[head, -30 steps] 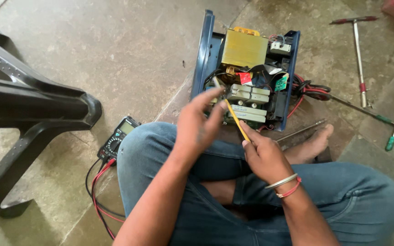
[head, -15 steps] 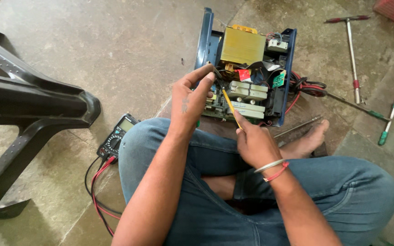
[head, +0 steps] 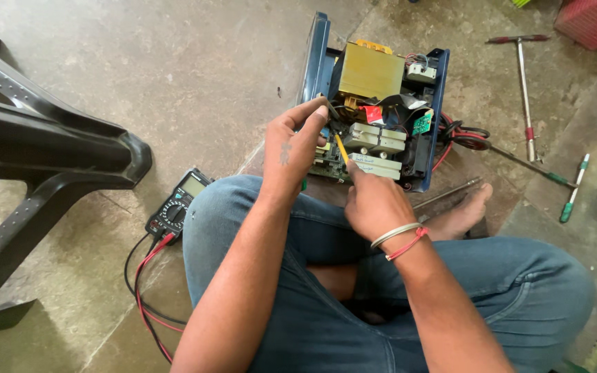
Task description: The person sits on the floor and uses a screwdriver to work on the internal components of an open electronic device, likely a battery charger. They adjust wires and components within the casing while a multimeter sits nearby.
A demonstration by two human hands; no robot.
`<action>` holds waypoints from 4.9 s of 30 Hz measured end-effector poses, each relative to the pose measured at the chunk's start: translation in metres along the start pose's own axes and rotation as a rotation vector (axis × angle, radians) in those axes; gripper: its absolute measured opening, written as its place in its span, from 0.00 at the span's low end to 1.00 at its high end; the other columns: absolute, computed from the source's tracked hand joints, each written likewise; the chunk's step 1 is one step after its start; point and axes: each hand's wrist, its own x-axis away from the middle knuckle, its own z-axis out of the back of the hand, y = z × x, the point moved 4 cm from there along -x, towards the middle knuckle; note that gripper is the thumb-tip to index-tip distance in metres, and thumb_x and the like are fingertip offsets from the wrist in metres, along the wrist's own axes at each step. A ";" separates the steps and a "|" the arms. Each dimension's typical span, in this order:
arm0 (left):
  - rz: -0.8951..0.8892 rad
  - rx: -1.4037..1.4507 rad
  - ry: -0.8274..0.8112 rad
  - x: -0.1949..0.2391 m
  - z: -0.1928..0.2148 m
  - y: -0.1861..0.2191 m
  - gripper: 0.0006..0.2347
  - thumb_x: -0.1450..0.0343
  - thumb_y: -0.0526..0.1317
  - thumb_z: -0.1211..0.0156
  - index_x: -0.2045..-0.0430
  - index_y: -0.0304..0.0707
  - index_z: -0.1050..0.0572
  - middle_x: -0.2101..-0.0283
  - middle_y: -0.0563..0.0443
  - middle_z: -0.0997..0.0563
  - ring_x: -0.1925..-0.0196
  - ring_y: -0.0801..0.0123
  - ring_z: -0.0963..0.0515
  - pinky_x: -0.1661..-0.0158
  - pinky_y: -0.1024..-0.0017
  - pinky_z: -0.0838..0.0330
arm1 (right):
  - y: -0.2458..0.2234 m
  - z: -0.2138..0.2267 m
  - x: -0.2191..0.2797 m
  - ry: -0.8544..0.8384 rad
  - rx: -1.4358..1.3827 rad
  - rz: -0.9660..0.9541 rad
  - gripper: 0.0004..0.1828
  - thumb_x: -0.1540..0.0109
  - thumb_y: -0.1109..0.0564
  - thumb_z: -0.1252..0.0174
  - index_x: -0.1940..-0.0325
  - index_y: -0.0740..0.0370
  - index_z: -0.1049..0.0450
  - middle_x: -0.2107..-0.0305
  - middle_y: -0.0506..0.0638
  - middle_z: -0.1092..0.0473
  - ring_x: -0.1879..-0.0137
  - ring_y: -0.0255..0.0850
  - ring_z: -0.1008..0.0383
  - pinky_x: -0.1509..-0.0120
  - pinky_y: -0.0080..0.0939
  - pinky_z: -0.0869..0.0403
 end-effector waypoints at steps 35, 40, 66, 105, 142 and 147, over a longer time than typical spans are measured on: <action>0.022 -0.070 -0.004 0.003 -0.005 -0.002 0.17 0.29 0.42 0.38 0.50 0.29 0.19 0.63 0.50 0.16 0.72 0.80 0.24 0.69 0.79 0.28 | 0.127 -0.037 -0.004 -0.304 -0.877 -0.049 0.29 0.31 0.54 0.51 0.23 0.47 0.38 0.78 0.39 0.40 0.75 0.29 0.45 0.72 0.33 0.39; 0.017 -0.085 0.005 0.000 -0.005 -0.007 0.16 0.29 0.42 0.38 0.51 0.29 0.19 0.64 0.51 0.16 0.73 0.80 0.24 0.69 0.79 0.27 | 0.101 -0.013 -0.007 -0.038 -0.234 0.257 0.28 0.34 0.55 0.48 0.27 0.51 0.33 0.67 0.62 0.24 0.63 0.55 0.22 0.58 0.50 0.26; 0.042 -0.068 -0.012 -0.002 -0.004 -0.003 0.17 0.29 0.42 0.39 0.50 0.28 0.19 0.63 0.50 0.15 0.72 0.80 0.24 0.69 0.79 0.27 | 0.083 -0.023 -0.001 -0.243 -0.757 -0.200 0.27 0.33 0.57 0.52 0.28 0.50 0.33 0.82 0.46 0.36 0.80 0.34 0.41 0.77 0.35 0.37; 0.038 -0.286 -0.027 -0.003 0.001 0.005 0.17 0.29 0.43 0.38 0.49 0.32 0.20 0.64 0.48 0.15 0.74 0.78 0.22 0.70 0.77 0.25 | 0.102 0.006 -0.052 -0.364 -0.576 -0.046 0.23 0.32 0.57 0.51 0.33 0.54 0.28 0.77 0.48 0.30 0.74 0.34 0.31 0.68 0.38 0.29; -0.255 -0.714 0.071 0.000 0.001 0.001 0.17 0.30 0.43 0.38 0.50 0.33 0.21 0.50 0.37 0.18 0.46 0.51 0.18 0.45 0.64 0.27 | 0.087 -0.042 -0.003 -0.271 -1.183 -0.404 0.25 0.31 0.53 0.54 0.29 0.46 0.32 0.88 0.41 0.44 0.88 0.28 0.51 0.86 0.31 0.48; -0.239 -0.686 -0.028 -0.003 -0.003 -0.002 0.16 0.29 0.43 0.37 0.51 0.32 0.21 0.55 0.38 0.14 0.49 0.55 0.15 0.48 0.65 0.25 | 0.102 -0.075 -0.007 -0.133 -1.083 -0.173 0.23 0.30 0.55 0.50 0.29 0.52 0.31 0.83 0.38 0.41 0.81 0.27 0.44 0.78 0.30 0.39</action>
